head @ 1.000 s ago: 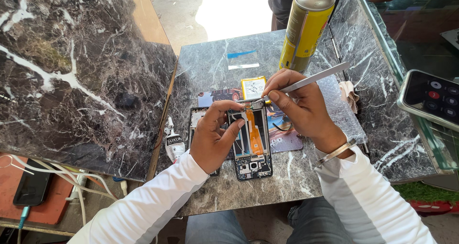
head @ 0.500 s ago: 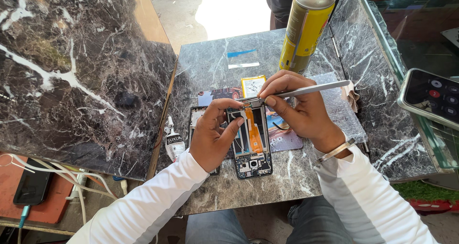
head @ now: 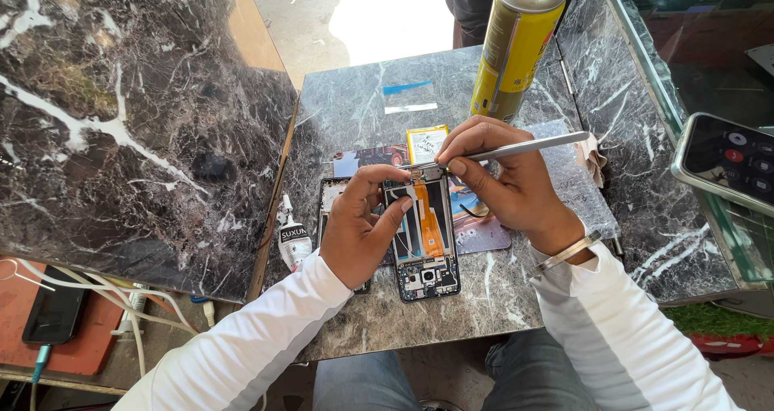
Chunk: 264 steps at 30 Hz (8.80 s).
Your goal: The person uses tweezers to lift and reseat a ribbon cable and small connectors on a disassembled smartphone chassis. They briefly handle a cracked phone and a battery, then continue adjusting internal components with tweezers.
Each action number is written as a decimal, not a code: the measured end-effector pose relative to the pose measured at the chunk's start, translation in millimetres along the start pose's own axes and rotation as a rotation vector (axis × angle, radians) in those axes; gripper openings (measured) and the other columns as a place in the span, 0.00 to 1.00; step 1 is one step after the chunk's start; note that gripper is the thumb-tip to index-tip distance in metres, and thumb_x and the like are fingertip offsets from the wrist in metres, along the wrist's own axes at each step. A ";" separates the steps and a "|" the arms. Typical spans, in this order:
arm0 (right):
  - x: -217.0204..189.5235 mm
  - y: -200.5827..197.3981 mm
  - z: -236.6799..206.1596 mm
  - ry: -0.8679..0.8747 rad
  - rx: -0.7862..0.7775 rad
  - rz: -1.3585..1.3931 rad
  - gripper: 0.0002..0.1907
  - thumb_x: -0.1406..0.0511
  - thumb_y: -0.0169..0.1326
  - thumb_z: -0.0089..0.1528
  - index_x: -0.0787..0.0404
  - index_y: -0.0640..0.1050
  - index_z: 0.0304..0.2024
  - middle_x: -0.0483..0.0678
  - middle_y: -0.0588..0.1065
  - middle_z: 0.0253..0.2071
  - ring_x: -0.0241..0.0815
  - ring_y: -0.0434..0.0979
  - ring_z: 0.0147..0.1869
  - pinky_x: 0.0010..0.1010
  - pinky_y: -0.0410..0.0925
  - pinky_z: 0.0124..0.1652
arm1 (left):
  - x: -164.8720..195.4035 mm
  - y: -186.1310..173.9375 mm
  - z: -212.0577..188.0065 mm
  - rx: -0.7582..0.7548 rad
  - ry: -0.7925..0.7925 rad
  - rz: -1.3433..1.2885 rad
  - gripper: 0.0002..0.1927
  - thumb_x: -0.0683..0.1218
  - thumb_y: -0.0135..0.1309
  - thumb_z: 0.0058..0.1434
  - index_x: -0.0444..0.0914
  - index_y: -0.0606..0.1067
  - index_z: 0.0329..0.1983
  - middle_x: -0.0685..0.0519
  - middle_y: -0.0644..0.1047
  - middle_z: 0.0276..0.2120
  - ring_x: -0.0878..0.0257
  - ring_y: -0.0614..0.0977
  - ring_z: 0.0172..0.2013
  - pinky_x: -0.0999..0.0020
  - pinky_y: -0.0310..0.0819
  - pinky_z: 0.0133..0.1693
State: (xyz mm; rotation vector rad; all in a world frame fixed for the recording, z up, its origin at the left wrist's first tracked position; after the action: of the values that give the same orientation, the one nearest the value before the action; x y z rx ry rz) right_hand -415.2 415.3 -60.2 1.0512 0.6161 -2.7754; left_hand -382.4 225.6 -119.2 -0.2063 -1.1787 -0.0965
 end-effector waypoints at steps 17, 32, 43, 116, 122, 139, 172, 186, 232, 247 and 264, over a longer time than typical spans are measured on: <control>-3.3 -1.5 0.1 -0.071 -0.023 -0.082 0.05 0.66 0.57 0.68 0.62 0.78 0.43 0.50 0.78 0.44 0.40 0.80 0.48 0.31 0.72 0.47 | -0.8 1.2 1.2 -0.006 0.028 -0.002 0.17 0.35 0.53 0.69 0.38 0.67 0.59 0.56 0.76 0.45 0.75 0.76 0.43 0.80 0.70 0.38; -6.9 -1.6 -2.4 -0.071 -0.070 -0.036 0.04 0.68 0.58 0.66 0.62 0.79 0.43 0.51 0.80 0.46 0.43 0.82 0.51 0.33 0.74 0.52 | 0.2 0.4 -1.6 -0.013 0.011 -0.027 0.17 0.35 0.53 0.69 0.39 0.67 0.59 0.55 0.76 0.47 0.74 0.77 0.46 0.81 0.72 0.37; -11.4 -0.7 -3.5 -0.068 -0.068 -0.074 0.04 0.69 0.58 0.65 0.62 0.79 0.43 0.51 0.81 0.46 0.43 0.83 0.50 0.33 0.75 0.51 | 2.9 0.5 -4.9 -0.002 0.008 -0.017 0.17 0.35 0.53 0.69 0.39 0.67 0.58 0.55 0.75 0.46 0.74 0.77 0.45 0.81 0.70 0.35; -22.3 -6.2 -2.1 -0.133 -0.057 -0.114 0.07 0.71 0.63 0.60 0.61 0.80 0.40 0.49 0.81 0.44 0.43 0.84 0.47 0.33 0.77 0.47 | -8.4 11.0 -1.4 -0.012 0.006 -0.096 0.15 0.35 0.52 0.70 0.37 0.66 0.57 0.53 0.76 0.49 0.70 0.77 0.50 0.77 0.74 0.44; -23.8 -8.3 -2.0 -0.159 -0.049 -0.179 0.08 0.72 0.63 0.59 0.60 0.80 0.40 0.49 0.80 0.45 0.44 0.84 0.48 0.33 0.76 0.47 | -6.1 12.5 1.2 -0.021 0.026 -0.128 0.15 0.35 0.52 0.71 0.37 0.66 0.58 0.53 0.76 0.50 0.70 0.77 0.51 0.76 0.74 0.47; -25.3 -7.1 -1.1 -0.147 -0.097 -0.143 0.11 0.72 0.64 0.57 0.58 0.79 0.40 0.48 0.80 0.46 0.44 0.84 0.49 0.33 0.77 0.47 | -6.5 11.8 0.6 -0.016 0.033 -0.061 0.15 0.35 0.53 0.70 0.38 0.67 0.57 0.53 0.76 0.48 0.70 0.77 0.49 0.77 0.74 0.45; -9.0 -0.7 -3.7 -0.100 0.021 -0.020 0.09 0.71 0.62 0.64 0.61 0.76 0.45 0.52 0.78 0.51 0.40 0.80 0.54 0.31 0.73 0.53 | 2.6 3.4 -2.5 -0.030 -0.003 -0.056 0.20 0.38 0.51 0.71 0.39 0.61 0.62 0.52 0.76 0.49 0.70 0.78 0.49 0.79 0.78 0.36; -7.8 3.3 -5.2 -0.070 0.044 0.118 0.09 0.71 0.62 0.66 0.61 0.76 0.47 0.52 0.77 0.52 0.38 0.79 0.52 0.29 0.72 0.53 | 8.2 -1.0 -7.1 -0.003 0.091 0.006 0.20 0.34 0.52 0.69 0.38 0.62 0.60 0.51 0.76 0.50 0.68 0.80 0.49 0.79 0.76 0.33; 27.7 -2.5 -6.0 0.197 0.009 0.498 0.14 0.71 0.61 0.65 0.64 0.73 0.52 0.53 0.79 0.48 0.37 0.82 0.53 0.29 0.76 0.55 | 10.1 -0.5 -5.9 0.006 0.098 0.036 0.20 0.34 0.52 0.70 0.39 0.61 0.60 0.51 0.76 0.50 0.70 0.79 0.51 0.80 0.75 0.33; 29.8 -5.4 -5.4 0.185 0.006 0.507 0.15 0.70 0.61 0.65 0.64 0.73 0.52 0.53 0.79 0.48 0.36 0.81 0.51 0.27 0.75 0.53 | 9.1 1.4 -3.6 0.004 0.087 0.019 0.19 0.34 0.52 0.69 0.39 0.62 0.60 0.52 0.76 0.49 0.71 0.79 0.50 0.80 0.75 0.32; 37.3 -4.4 -6.9 0.238 0.062 0.456 0.10 0.71 0.61 0.65 0.62 0.75 0.46 0.52 0.80 0.47 0.37 0.82 0.52 0.28 0.76 0.52 | 7.9 0.9 -4.0 0.019 0.084 0.025 0.20 0.33 0.52 0.69 0.40 0.62 0.60 0.52 0.74 0.50 0.69 0.79 0.50 0.79 0.75 0.33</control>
State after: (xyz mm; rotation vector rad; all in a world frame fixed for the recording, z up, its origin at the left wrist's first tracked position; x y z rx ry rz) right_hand -440.1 423.7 -87.9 1.3508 0.2663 -2.3083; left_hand -375.6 225.9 -113.5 -0.1983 -1.0929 -0.0717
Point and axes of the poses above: each hand's wrist, its own z-axis towards the middle knuckle, its own y-axis out of the palm, x = y × z, the point moved 6 cm from there along z, towards the middle knuckle
